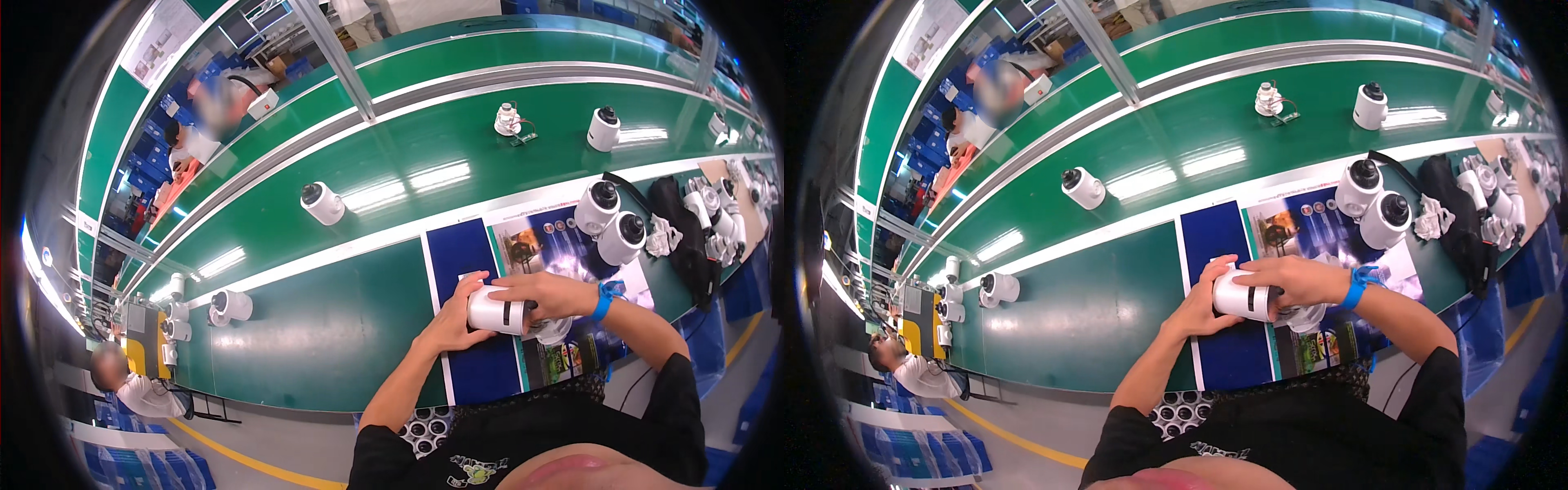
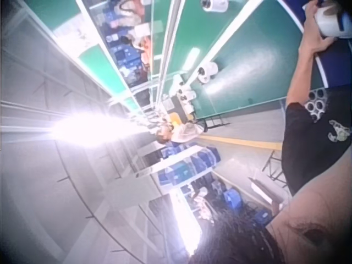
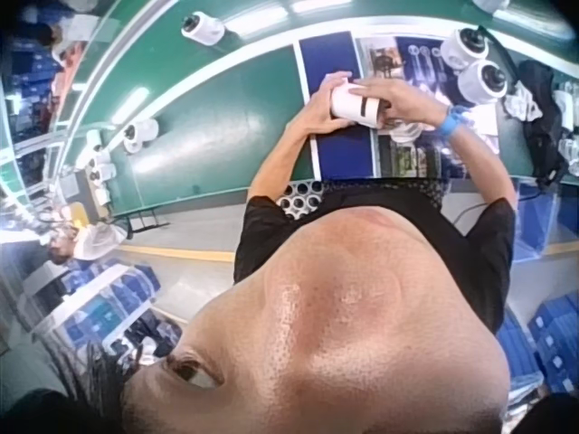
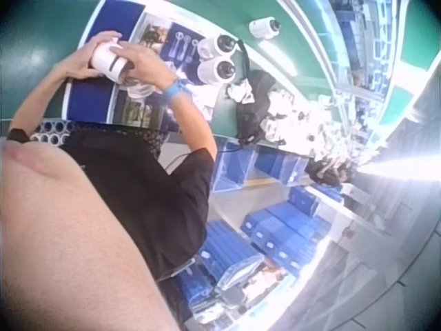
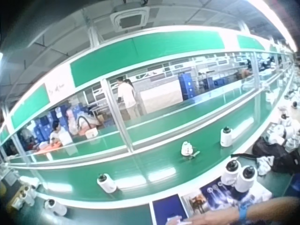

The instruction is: Assembling components of security cameras on a production line.

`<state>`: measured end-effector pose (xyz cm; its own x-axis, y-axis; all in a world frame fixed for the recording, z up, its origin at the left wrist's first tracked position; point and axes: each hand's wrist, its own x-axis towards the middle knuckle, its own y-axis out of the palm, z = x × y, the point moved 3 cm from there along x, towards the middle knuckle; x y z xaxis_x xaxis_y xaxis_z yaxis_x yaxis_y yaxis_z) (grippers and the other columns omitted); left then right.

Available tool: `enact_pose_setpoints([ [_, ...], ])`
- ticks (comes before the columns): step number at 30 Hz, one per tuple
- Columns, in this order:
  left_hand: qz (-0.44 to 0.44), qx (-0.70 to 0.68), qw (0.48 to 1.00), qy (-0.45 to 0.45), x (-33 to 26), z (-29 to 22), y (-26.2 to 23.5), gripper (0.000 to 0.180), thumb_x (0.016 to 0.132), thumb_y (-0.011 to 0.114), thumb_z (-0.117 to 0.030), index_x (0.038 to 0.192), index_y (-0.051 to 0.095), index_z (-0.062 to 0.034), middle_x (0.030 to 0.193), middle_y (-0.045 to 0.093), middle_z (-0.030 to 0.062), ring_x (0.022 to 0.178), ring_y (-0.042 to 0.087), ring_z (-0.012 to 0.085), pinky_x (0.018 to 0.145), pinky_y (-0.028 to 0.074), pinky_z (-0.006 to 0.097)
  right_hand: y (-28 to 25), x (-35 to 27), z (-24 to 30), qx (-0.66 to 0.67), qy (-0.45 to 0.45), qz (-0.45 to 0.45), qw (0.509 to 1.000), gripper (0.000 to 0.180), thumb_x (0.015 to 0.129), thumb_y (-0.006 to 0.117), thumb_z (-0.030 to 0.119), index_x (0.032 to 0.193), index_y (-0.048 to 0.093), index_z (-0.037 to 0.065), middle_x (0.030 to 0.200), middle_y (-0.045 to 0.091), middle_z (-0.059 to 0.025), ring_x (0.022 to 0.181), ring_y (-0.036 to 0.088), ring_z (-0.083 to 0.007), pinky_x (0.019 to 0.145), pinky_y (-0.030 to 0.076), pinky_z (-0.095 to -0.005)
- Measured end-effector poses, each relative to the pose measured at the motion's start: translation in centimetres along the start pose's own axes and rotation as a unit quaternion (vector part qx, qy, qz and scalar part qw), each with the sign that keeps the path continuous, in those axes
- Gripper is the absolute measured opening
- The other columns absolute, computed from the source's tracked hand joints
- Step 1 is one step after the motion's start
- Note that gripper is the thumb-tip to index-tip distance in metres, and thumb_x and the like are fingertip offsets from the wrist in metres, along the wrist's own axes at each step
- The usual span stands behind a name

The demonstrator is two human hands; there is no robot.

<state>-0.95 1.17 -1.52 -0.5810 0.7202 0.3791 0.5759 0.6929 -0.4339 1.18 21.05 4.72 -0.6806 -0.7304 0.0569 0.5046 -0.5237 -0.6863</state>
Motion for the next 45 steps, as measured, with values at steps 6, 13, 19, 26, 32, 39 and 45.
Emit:
enact_pose_setpoints([
  [6, 0.026, 0.031, 0.999, 0.028, -0.3, 0.1, 0.0, 0.084, 0.063, 0.078, -0.011, 0.128, 0.026, 0.0019, 0.143, 0.022, 0.0295, 0.132, 0.028, 0.0452, 0.108, 0.026, 0.044, 0.8, 0.0, 0.4, -0.021, 0.010, -0.020, 1.000, 0.074, 0.060, 0.066, -0.007, 0.130, 0.046, 0.001, 0.128, 0.052, -0.0180, 0.114, 0.053, -0.0343, 0.097, 0.045, -0.0370],
  [13, 0.026, 0.097, 0.994, -0.049, 1.1, -0.8, -1.5, 0.082, 0.065, 0.076, -0.011, 0.133, 0.031, 0.0014, 0.132, 0.042, 0.0228, 0.120, 0.044, 0.0401, 0.103, 0.035, 0.041, -0.7, -1.1, 0.1, -0.115, 0.095, -0.104, 0.983, 0.076, 0.069, 0.075, 0.019, 0.135, 0.039, 0.003, 0.131, 0.048, -0.0175, 0.116, 0.050, -0.0337, 0.098, 0.042, -0.0395],
  [19, 0.020, 0.071, 0.997, -0.011, 1.1, 0.5, 0.0, 0.080, 0.062, 0.079, -0.011, 0.127, 0.034, 0.0003, 0.130, 0.043, 0.0220, 0.118, 0.045, 0.0396, 0.101, 0.035, 0.045, 5.2, -9.9, -1.6, 0.274, 0.254, -0.291, 0.881, 0.112, 0.059, 0.085, 0.040, 0.144, 0.021, 0.005, 0.141, 0.035, -0.0147, 0.126, 0.042, -0.0247, 0.103, 0.037, -0.0362],
  [26, -0.027, 0.014, 0.999, -0.017, 0.1, 1.3, 0.8, 0.080, 0.063, 0.078, -0.013, 0.128, 0.033, 0.0005, 0.131, 0.041, 0.0206, 0.123, 0.040, 0.0352, 0.105, 0.029, 0.042, 7.5, -9.5, 0.2, 0.106, 0.216, -0.472, 0.848, 0.074, 0.065, 0.077, 0.010, 0.130, 0.044, 0.003, 0.118, 0.051, -0.0094, 0.103, 0.054, -0.0174, 0.080, 0.047, -0.0280],
  [32, -0.038, 0.041, 0.998, 0.025, -0.3, 1.3, 0.6, 0.082, 0.064, 0.079, -0.018, 0.129, 0.031, -0.0009, 0.129, 0.043, 0.0211, 0.122, 0.040, 0.0359, 0.104, 0.029, 0.045, 4.4, -9.6, 1.4, 0.059, 0.163, -0.413, 0.894, 0.072, 0.061, 0.077, 0.011, 0.127, 0.048, 0.004, 0.114, 0.053, -0.0075, 0.092, 0.052, -0.0168, 0.072, 0.046, -0.0275],
  [39, -0.059, -0.054, 0.996, 0.041, -0.5, 0.8, 1.3, 0.081, 0.069, 0.076, -0.034, 0.128, 0.032, 0.0000, 0.124, 0.046, 0.0226, 0.114, 0.046, 0.0332, 0.098, 0.036, 0.044, 2.1, -9.2, 3.1, -0.113, -0.021, -0.336, 0.935, 0.077, 0.054, 0.078, -0.004, 0.124, 0.051, 0.012, 0.128, 0.051, -0.0075, 0.113, 0.046, -0.0304, 0.094, 0.041, -0.0394],
  [45, -0.044, -0.109, 0.992, 0.043, -0.5, 0.1, 1.7, 0.081, 0.067, 0.076, -0.035, 0.126, 0.034, 0.0009, 0.123, 0.047, 0.0235, 0.113, 0.047, 0.0328, 0.097, 0.037, 0.044, 1.3, -7.9, 4.2, -0.114, -0.013, -0.261, 0.958, 0.076, 0.056, 0.081, 0.000, 0.125, 0.051, 0.012, 0.126, 0.051, -0.0080, 0.110, 0.047, -0.0308, 0.090, 0.045, -0.0382],
])
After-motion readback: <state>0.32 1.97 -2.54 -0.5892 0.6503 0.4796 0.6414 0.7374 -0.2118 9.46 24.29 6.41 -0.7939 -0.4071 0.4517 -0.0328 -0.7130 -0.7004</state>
